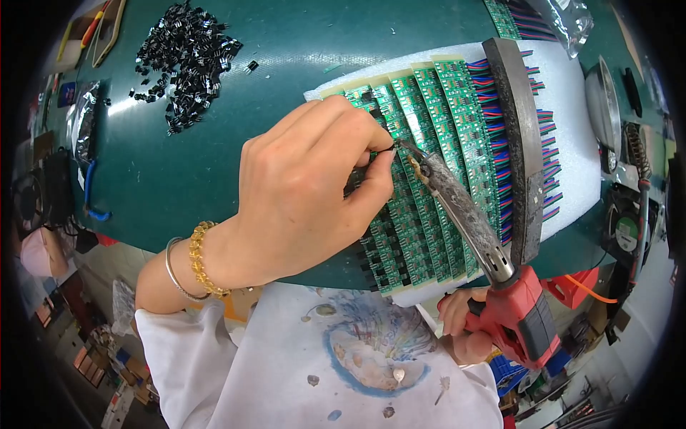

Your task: The person picks up small electronic components from the table by hand and solders them onto circuit boards using a handheld soldering tool.

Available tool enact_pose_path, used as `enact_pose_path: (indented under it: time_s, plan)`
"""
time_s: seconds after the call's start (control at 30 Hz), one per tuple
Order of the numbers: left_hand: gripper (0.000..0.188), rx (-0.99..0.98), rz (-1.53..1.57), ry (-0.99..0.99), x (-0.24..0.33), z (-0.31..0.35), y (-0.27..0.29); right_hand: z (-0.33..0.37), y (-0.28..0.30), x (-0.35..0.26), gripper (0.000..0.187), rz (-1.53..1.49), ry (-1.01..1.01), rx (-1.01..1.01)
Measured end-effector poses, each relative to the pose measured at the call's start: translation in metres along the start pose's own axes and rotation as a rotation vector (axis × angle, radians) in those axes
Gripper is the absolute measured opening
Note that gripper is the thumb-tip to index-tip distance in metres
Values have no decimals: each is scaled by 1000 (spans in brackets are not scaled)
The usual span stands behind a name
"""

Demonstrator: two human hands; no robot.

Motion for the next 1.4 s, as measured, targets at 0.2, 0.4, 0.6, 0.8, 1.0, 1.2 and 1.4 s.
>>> enact_pose_path:
  time_s: [0.2,0.4,0.6,0.8,1.0,1.2,1.4]
  plan:
    - [14,-15,7,-11,2,-4,-2,-6,14,-8,23,225,-138,-379]
    - [13,-9,-7,0,0,0,0,15,6,1,15,101,-121,-131]
    - [12,-18,-2,-5,2,-3,-1,24,-21,14,13,-410,179,487]
    - [12,-26,-11,5,4,-3,-2,21,-34,17,27,-554,260,642]
    - [12,-12,-20,-19,2,-4,-1,17,-33,15,50,-483,223,544]
    - [13,7,-9,-25,3,-1,2,17,-29,15,75,-425,190,412]
    - [15,16,-60,-36,0,3,21,15,-27,19,83,-359,225,441]
Point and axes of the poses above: each hand's wrist, its own z-axis away from the middle knuckle, its own y-axis out of the back of the hand, x = y × z, the point moved 2 cm from there along -z, towards the middle knuckle, and after that the axes turned 5 degrees about y, right-handed, at the moved point
